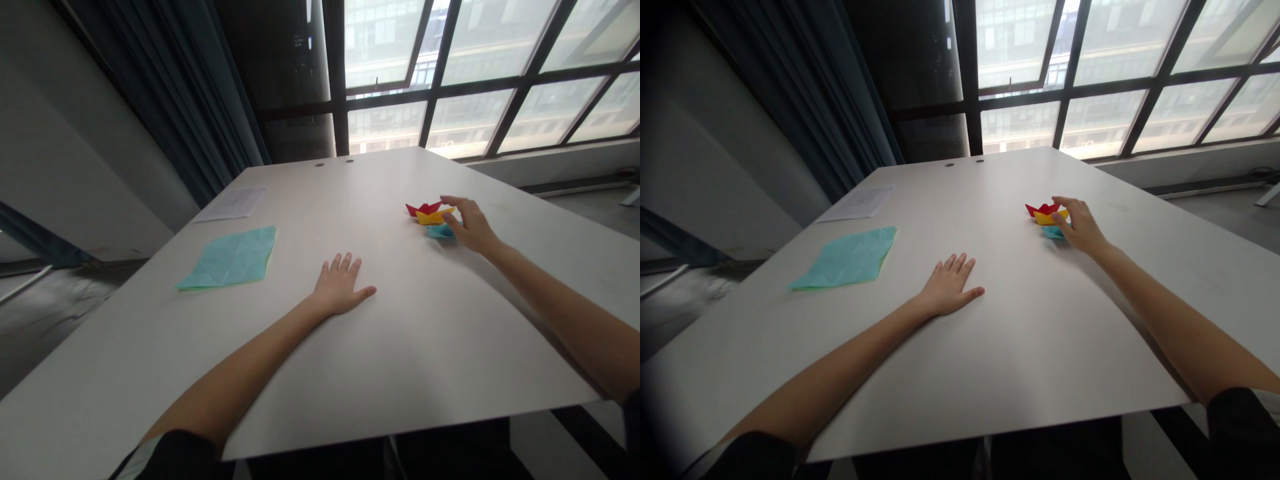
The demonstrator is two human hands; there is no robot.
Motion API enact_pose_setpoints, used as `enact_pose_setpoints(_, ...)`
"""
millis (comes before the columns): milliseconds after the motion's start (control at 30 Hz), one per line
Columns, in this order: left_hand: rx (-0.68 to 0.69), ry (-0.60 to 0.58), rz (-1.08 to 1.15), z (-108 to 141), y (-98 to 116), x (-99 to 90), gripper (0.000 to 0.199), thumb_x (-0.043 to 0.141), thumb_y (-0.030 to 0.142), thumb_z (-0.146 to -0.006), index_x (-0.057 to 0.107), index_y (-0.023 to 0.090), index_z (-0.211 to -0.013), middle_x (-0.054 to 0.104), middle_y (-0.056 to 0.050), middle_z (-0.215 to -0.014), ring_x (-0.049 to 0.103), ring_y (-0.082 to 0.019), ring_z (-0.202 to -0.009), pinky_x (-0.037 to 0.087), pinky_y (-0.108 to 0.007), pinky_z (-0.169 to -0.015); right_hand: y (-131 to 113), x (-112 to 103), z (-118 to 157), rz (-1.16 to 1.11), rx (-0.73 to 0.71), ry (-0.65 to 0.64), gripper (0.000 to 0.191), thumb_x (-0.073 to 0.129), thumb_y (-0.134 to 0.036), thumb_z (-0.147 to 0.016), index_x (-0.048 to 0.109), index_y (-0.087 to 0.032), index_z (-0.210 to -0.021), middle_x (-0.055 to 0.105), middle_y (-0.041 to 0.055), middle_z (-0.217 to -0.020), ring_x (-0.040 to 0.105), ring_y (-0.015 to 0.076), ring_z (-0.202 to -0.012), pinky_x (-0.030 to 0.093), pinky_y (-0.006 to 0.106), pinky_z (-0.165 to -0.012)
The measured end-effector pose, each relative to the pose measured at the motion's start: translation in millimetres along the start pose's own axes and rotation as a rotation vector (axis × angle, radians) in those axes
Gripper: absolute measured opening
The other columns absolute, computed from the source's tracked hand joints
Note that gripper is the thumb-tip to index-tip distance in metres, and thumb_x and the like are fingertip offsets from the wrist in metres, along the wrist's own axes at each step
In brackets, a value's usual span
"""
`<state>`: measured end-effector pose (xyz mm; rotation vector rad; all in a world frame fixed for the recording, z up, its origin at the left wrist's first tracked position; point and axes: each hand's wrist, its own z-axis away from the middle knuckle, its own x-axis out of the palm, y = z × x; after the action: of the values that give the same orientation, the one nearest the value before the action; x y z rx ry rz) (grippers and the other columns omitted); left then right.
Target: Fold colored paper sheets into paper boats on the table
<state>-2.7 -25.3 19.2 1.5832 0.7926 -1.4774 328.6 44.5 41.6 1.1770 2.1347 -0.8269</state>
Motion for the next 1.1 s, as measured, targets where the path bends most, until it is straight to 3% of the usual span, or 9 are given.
enact_pose_setpoints(100, 0.008, -0.026, -0.006, 1, 0, -0.6, 0.086, 0.018, 0.074, -0.075, 0.021, 0.018, -0.140, 0.015, -0.014, -0.148, 0.011, -0.033, -0.135, 0.013, -0.055, -0.105, -40, 6, 4, -0.136, -0.174, -0.137, 0.054, 0.031, -0.045, -0.089, 0.030, -0.019, -0.136, 0.045, 0.0124, -0.132, 0.042, 0.0276, -0.121, 0.034, 0.046, -0.098)
enact_pose_setpoints(233, 0.009, -0.039, -0.014, 2, 0, -0.9, 0.085, 0.017, 0.074, -0.075, 0.017, 0.020, -0.141, 0.012, -0.012, -0.148, 0.009, -0.033, -0.135, 0.013, -0.054, -0.105, -80, 24, 18, -0.164, -0.360, -0.430, 0.066, 0.033, -0.050, -0.087, 0.014, -0.021, -0.142, 0.030, 0.0111, -0.144, 0.028, 0.0269, -0.131, 0.027, 0.048, -0.105)
enact_pose_setpoints(300, 0.008, -0.042, -0.014, 3, -1, -1.0, 0.085, 0.018, 0.074, -0.075, 0.017, 0.020, -0.141, 0.012, -0.012, -0.149, 0.009, -0.032, -0.135, 0.012, -0.054, -0.105, -91, 32, 26, -0.169, -0.399, -0.558, 0.068, 0.034, -0.052, -0.086, 0.011, -0.023, -0.143, 0.024, 0.0095, -0.146, 0.023, 0.0258, -0.133, 0.022, 0.048, -0.107)
enact_pose_setpoints(467, 0.008, -0.043, -0.008, 5, -1, -1.3, 0.085, 0.017, 0.074, -0.075, 0.017, 0.020, -0.141, 0.012, -0.012, -0.148, 0.008, -0.033, -0.135, 0.012, -0.055, -0.105, -102, 40, 36, -0.146, -0.374, -0.721, 0.076, 0.036, -0.056, -0.084, 0.003, -0.022, -0.143, 0.015, 0.0107, -0.148, 0.016, 0.0268, -0.135, 0.014, 0.052, -0.108)
enact_pose_setpoints(667, 0.007, -0.030, -0.014, 4, 1, -1.6, 0.085, 0.017, 0.073, -0.076, 0.018, 0.018, -0.141, 0.014, -0.013, -0.148, 0.009, -0.033, -0.135, 0.012, -0.055, -0.105, -104, 38, 36, -0.118, -0.366, -0.765, 0.073, 0.037, -0.060, -0.082, 0.015, -0.024, -0.142, 0.021, 0.0107, -0.146, 0.019, 0.0286, -0.134, 0.015, 0.054, -0.106)
enact_pose_setpoints(1100, 0.002, -0.041, -0.065, 1, 5, -2.4, 0.085, 0.014, 0.072, -0.077, 0.017, 0.017, -0.141, 0.013, -0.013, -0.148, 0.010, -0.033, -0.135, 0.014, -0.054, -0.105, -100, 38, 35, -0.126, -0.347, -0.748, 0.072, 0.038, -0.061, -0.081, 0.019, -0.025, -0.141, 0.025, 0.0093, -0.145, 0.022, 0.0286, -0.133, 0.016, 0.052, -0.106)
